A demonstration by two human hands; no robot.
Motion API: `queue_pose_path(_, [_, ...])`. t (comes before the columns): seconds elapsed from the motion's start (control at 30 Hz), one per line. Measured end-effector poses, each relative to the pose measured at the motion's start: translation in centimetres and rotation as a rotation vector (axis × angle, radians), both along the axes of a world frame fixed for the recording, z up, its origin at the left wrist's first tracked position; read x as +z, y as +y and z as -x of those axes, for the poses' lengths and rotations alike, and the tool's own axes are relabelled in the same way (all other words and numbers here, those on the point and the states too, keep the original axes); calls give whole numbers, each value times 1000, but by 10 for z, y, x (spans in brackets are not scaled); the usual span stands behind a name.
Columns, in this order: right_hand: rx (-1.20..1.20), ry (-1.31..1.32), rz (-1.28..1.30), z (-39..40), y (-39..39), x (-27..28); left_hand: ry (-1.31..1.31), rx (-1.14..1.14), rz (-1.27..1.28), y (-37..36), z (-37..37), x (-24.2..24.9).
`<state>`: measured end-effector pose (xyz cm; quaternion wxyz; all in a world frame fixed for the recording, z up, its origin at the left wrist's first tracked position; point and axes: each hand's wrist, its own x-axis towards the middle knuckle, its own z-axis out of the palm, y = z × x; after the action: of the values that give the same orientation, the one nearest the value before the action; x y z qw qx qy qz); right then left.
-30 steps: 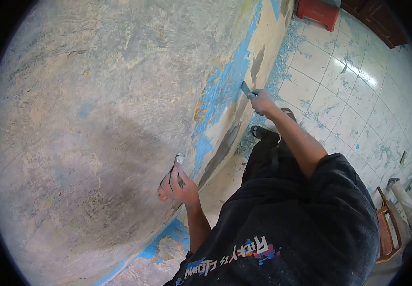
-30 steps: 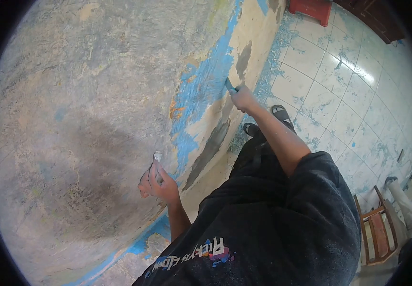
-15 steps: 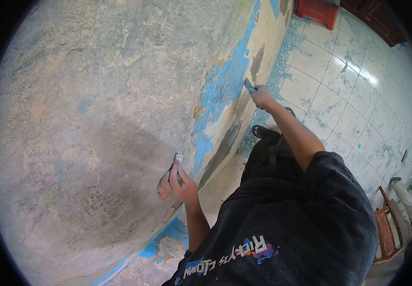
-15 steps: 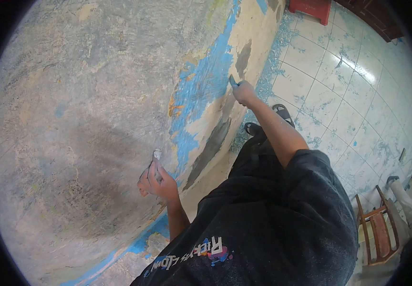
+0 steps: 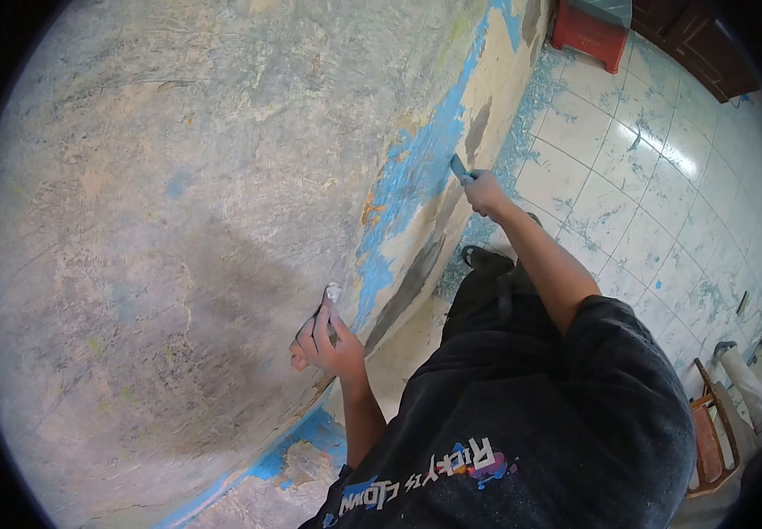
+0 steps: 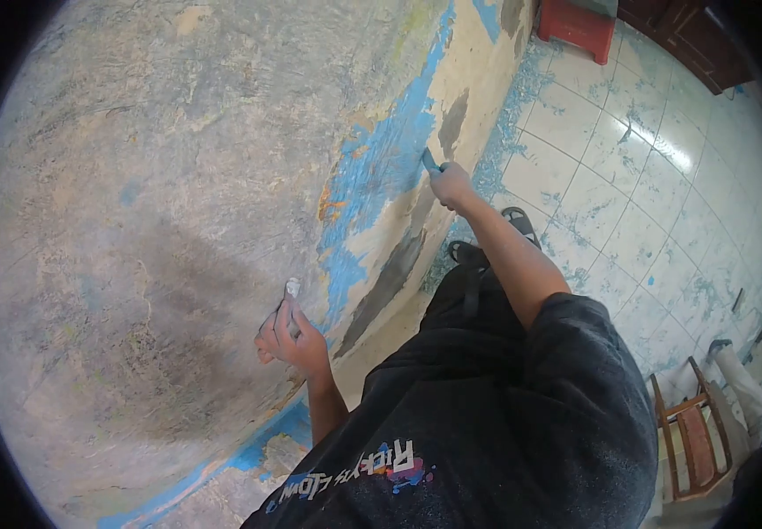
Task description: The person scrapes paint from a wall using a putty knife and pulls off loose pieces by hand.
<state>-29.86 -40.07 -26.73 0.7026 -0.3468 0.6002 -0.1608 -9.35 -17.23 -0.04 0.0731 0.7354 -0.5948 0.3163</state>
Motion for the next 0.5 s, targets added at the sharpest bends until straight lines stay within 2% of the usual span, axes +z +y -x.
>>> queue_pose_path(0.17, [53, 8, 5, 1, -4, 4, 12, -14, 62, 0, -6, -8])
queue_pose_path(0.23, [68, 53, 62, -1, 3, 26, 11, 0, 58, 1, -5, -5])
queue_pose_path(0.33, [56, 88, -22, -5, -7, 4, 48, 16, 29, 3, 0, -5])
queue_pose_path(0.43, [98, 84, -53, -10, -16, 5, 47, -2, 39, -4, -2, -1])
queue_pose_path(0.5, [82, 38, -9, -14, 4, 9, 8, 14, 28, -3, 5, 3])
